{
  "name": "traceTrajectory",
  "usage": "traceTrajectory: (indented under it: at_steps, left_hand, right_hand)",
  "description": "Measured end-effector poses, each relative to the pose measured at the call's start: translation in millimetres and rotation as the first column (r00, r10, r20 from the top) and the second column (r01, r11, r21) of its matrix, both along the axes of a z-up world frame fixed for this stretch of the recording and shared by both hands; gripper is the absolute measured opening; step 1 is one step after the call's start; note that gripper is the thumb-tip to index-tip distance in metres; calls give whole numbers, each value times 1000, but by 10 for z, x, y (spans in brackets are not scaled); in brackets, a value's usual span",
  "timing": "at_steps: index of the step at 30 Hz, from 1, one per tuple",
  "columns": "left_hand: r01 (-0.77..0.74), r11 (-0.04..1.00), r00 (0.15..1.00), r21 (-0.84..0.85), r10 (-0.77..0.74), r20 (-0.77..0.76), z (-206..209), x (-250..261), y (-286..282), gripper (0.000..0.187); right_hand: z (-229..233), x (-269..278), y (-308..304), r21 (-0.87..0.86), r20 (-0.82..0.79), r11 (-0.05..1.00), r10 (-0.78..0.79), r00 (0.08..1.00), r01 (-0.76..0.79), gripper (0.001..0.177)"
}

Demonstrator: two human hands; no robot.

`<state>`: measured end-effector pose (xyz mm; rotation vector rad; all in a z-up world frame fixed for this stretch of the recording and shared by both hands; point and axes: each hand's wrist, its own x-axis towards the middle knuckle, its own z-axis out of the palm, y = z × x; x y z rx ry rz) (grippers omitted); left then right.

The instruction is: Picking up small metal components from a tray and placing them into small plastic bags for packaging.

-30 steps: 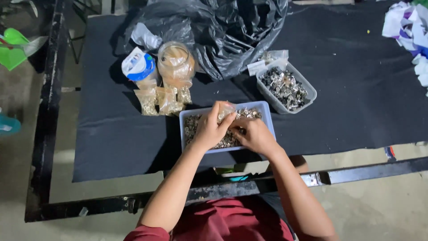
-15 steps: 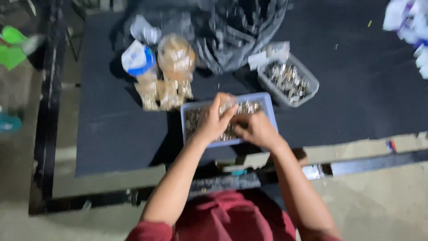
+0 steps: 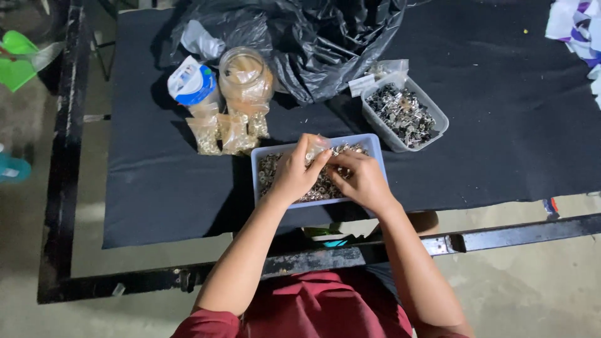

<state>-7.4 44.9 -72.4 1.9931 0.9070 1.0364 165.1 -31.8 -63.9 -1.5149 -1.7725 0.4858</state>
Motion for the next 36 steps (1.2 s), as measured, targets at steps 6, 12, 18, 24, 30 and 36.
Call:
traceTrajectory:
  at_steps: [6,12,18,24,30,36]
  left_hand:
    - [-3,1000,1000,-20,3,5,55,36,-4,30]
    - [-16,1000,1000,6,16,4,52,11,7,30]
    - [2,1000,1000,-15,-2,7,59,24,-22,29]
    - [9,1000,1000,-20,-8,13,46,24,-29,28]
    - [0,999,1000,-41,0,23,22,14,-25,29]
    - [20,999,999,-33,-19,29,86,12,-27,27]
  right_hand:
    - [48,5,-2,-95,77,995,-29,997,36,26]
    - [489,-191,-5,-265,125,963,84,989,-48,41]
    - [275,-132,50,-308,85,948,111,990,-80,23]
    - [230,-79,18,-278,84,959,82,993,-55,22]
    - [183,-74,-1,-220,24,975,-35,999,39,16]
    - [254,-5,14,-140,-108,987,-95,990,79,11]
